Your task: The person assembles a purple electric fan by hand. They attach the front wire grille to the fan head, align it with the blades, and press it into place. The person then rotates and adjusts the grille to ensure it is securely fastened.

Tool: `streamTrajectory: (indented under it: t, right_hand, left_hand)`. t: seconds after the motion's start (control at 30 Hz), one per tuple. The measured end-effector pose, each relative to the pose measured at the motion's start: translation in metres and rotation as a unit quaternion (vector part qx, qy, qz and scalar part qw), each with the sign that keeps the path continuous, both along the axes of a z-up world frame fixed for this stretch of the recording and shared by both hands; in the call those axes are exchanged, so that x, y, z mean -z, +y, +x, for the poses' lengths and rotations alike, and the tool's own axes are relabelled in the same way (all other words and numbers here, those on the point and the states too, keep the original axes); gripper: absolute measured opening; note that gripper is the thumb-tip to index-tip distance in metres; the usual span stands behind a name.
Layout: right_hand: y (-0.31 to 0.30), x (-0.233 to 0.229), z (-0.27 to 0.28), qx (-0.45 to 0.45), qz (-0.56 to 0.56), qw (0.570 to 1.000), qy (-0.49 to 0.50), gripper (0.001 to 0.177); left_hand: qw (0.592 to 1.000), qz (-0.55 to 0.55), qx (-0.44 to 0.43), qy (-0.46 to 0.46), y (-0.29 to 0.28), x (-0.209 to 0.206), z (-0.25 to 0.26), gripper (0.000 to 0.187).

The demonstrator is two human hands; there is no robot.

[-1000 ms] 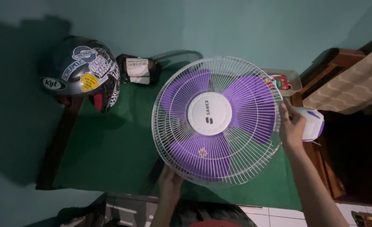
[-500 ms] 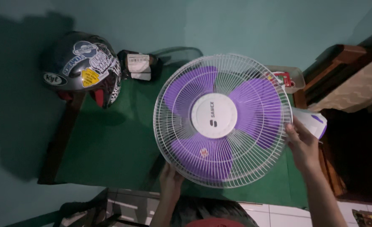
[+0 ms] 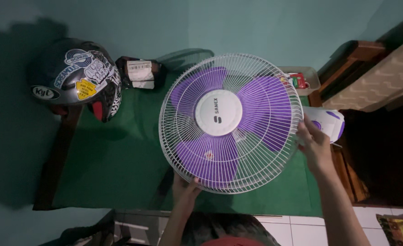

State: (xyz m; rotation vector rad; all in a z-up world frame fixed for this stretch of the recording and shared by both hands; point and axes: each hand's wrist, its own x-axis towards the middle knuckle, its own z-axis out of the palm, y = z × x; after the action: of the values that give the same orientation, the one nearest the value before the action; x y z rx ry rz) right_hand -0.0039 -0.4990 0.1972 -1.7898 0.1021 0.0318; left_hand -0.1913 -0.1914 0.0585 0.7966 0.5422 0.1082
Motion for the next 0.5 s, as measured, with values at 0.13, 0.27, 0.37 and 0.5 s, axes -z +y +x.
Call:
streamTrajectory:
  t: [0.13,0.27,0.37,0.5]
  right_hand:
    - [-0.009,0.003,-0.023,-0.046,0.035,0.998,0.018,0.054]
    - [0.005,0.014,-0.031,-0.009,0.056,0.998,0.022,0.048]
    - [0.013,0.011,-0.03,0.002,0.085,0.996,0.034,0.046]
    - [0.017,-0.001,-0.03,-0.032,0.091,0.994,0.052,0.048]
  left_hand:
    - [0.997,0.023,0.011,0.078,0.003,0.002,0.003,0.094]
    - [0.998,0.024,-0.025,0.06,0.0,0.009,0.012,0.093]
    - [0.997,0.024,-0.042,0.053,0.0,0.009,0.014,0.088]
    - [0.995,0.041,-0.03,0.08,0.003,0.002,0.02,0.085]
